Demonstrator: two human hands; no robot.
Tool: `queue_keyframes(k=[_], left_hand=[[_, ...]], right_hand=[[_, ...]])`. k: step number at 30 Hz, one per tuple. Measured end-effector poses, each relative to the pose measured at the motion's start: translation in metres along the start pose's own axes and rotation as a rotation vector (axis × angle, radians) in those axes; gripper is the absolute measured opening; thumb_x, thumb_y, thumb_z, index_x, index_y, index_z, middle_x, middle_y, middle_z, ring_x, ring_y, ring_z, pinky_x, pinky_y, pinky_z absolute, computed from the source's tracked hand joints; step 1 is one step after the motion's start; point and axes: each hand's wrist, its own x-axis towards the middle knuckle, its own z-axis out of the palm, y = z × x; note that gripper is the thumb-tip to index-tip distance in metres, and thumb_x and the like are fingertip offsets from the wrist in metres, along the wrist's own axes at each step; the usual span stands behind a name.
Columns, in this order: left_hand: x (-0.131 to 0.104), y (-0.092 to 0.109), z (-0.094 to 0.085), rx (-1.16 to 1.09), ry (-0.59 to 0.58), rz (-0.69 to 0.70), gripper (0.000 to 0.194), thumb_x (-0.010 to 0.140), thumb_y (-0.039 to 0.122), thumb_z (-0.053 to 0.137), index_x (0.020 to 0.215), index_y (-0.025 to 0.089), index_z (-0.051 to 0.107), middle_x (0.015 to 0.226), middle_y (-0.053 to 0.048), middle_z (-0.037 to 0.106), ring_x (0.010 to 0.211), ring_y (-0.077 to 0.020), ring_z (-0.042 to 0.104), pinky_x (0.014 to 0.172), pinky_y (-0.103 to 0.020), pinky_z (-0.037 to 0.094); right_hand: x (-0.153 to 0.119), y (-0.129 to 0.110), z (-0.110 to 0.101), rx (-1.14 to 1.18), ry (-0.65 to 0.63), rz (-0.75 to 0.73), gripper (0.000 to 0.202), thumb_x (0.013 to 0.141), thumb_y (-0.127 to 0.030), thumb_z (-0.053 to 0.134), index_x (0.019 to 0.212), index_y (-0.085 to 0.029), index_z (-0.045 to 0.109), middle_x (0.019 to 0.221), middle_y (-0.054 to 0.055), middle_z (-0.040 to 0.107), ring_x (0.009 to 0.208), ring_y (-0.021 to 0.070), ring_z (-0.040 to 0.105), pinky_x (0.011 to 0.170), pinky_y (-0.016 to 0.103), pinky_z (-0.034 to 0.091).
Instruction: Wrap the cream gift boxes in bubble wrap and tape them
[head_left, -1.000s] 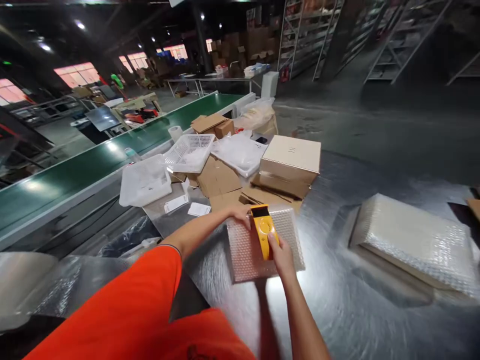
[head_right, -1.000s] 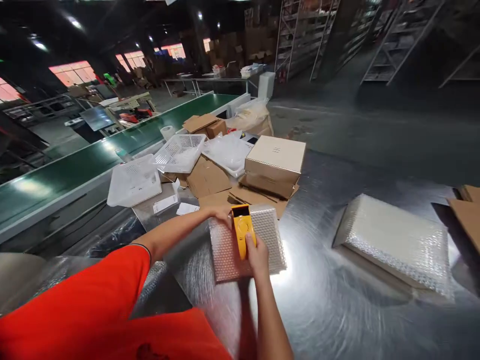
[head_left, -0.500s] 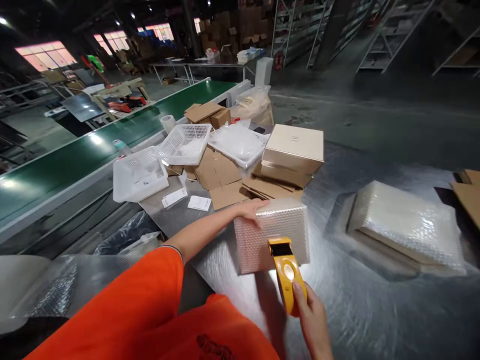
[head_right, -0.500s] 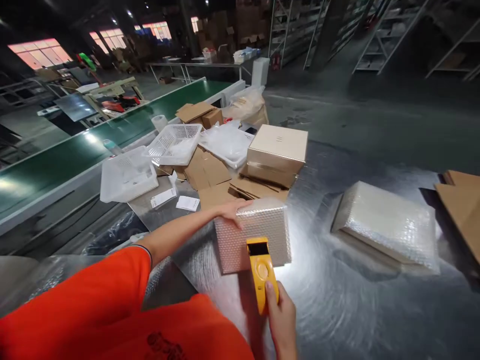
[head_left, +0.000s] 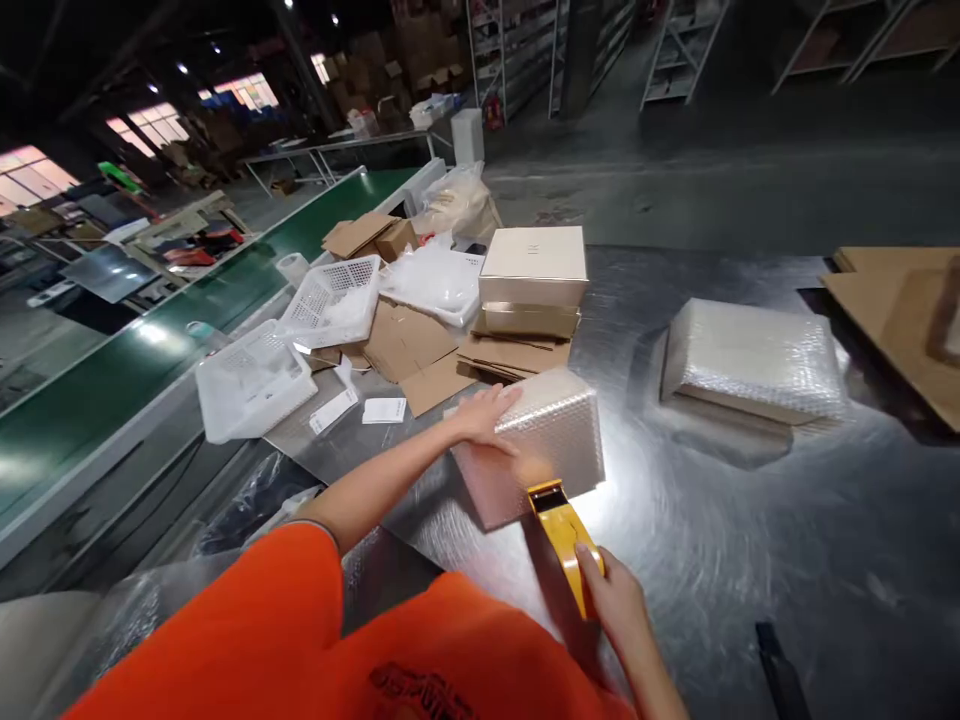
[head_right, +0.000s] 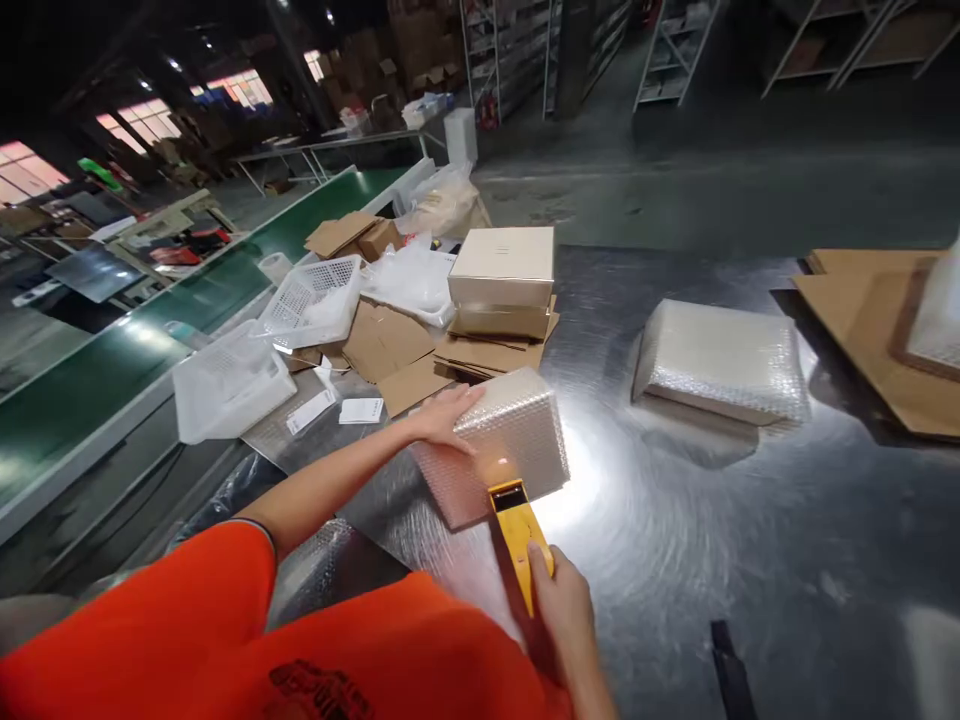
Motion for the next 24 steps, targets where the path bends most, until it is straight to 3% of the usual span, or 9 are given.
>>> queue_keyframes(k=[4, 8, 12, 15, 19, 24], left_hand=[[-0.023, 0.037, 0.023, 0.113, 0.103, -0.024, 0.105, 0.077, 0.072, 0.064, 0.160, 0.033, 0.012, 0.165, -0.018, 0.017, 0.144, -0.0501, 0.025, 0.111, -0.073, 0.019], [-0.038, 0.073, 0.054, 0.173, 0.159, -0.026, 0.105, 0.079, 0.070, 0.061, 0.161, 0.028, 0.012, 0.159, -0.024, 0.027, 0.132, -0.0537, 0.037, 0.107, -0.073, 0.024], [-0.047, 0.085, 0.079, 0.196, 0.199, 0.032, 0.100, 0.081, 0.068, 0.059, 0.161, 0.030, 0.012, 0.161, -0.023, 0.024, 0.130, -0.0545, 0.036, 0.101, -0.070, 0.030], [-0.049, 0.084, 0.083, 0.208, 0.219, 0.033, 0.101, 0.080, 0.063, 0.063, 0.161, 0.032, 0.011, 0.161, -0.022, 0.024, 0.130, -0.0539, 0.036, 0.100, -0.068, 0.032], [-0.050, 0.083, 0.075, 0.215, 0.179, 0.024, 0.102, 0.079, 0.063, 0.065, 0.161, 0.030, 0.013, 0.160, -0.024, 0.025, 0.130, -0.0538, 0.038, 0.099, -0.067, 0.033], [-0.054, 0.087, 0.070, 0.251, 0.196, -0.030, 0.098, 0.081, 0.063, 0.062, 0.160, 0.035, 0.013, 0.162, -0.017, 0.025, 0.132, -0.0485, 0.040, 0.103, -0.063, 0.034]], right_hand=[[0.010, -0.016, -0.019, -0.239, -0.060, 0.143, 0.046, 0.085, -0.058, 0.032, 0.068, -0.025, 0.059, 0.076, 0.015, 0.071, 0.075, 0.0290, 0.067, 0.066, 0.037, 0.046], [0.021, -0.026, -0.032, -0.324, -0.096, 0.265, 0.040, 0.086, -0.051, 0.045, 0.070, -0.020, 0.064, 0.081, 0.019, 0.072, 0.079, 0.0305, 0.069, 0.065, 0.036, 0.046], [0.027, -0.031, -0.036, -0.342, -0.129, 0.337, 0.040, 0.088, -0.044, 0.045, 0.084, -0.013, 0.070, 0.094, 0.023, 0.073, 0.086, 0.0303, 0.071, 0.065, 0.034, 0.047], [0.027, -0.036, -0.038, -0.347, -0.137, 0.370, 0.044, 0.088, -0.043, 0.045, 0.096, -0.009, 0.072, 0.102, 0.026, 0.072, 0.092, 0.0324, 0.071, 0.066, 0.035, 0.048], [0.026, -0.046, -0.032, -0.366, -0.113, 0.385, 0.048, 0.090, -0.045, 0.044, 0.107, -0.009, 0.071, 0.112, 0.025, 0.070, 0.103, 0.0335, 0.069, 0.074, 0.036, 0.050], [0.023, -0.050, -0.038, -0.419, -0.082, 0.450, 0.036, 0.085, -0.038, 0.057, 0.094, -0.008, 0.073, 0.101, 0.027, 0.071, 0.098, 0.0374, 0.070, 0.077, 0.041, 0.052]])
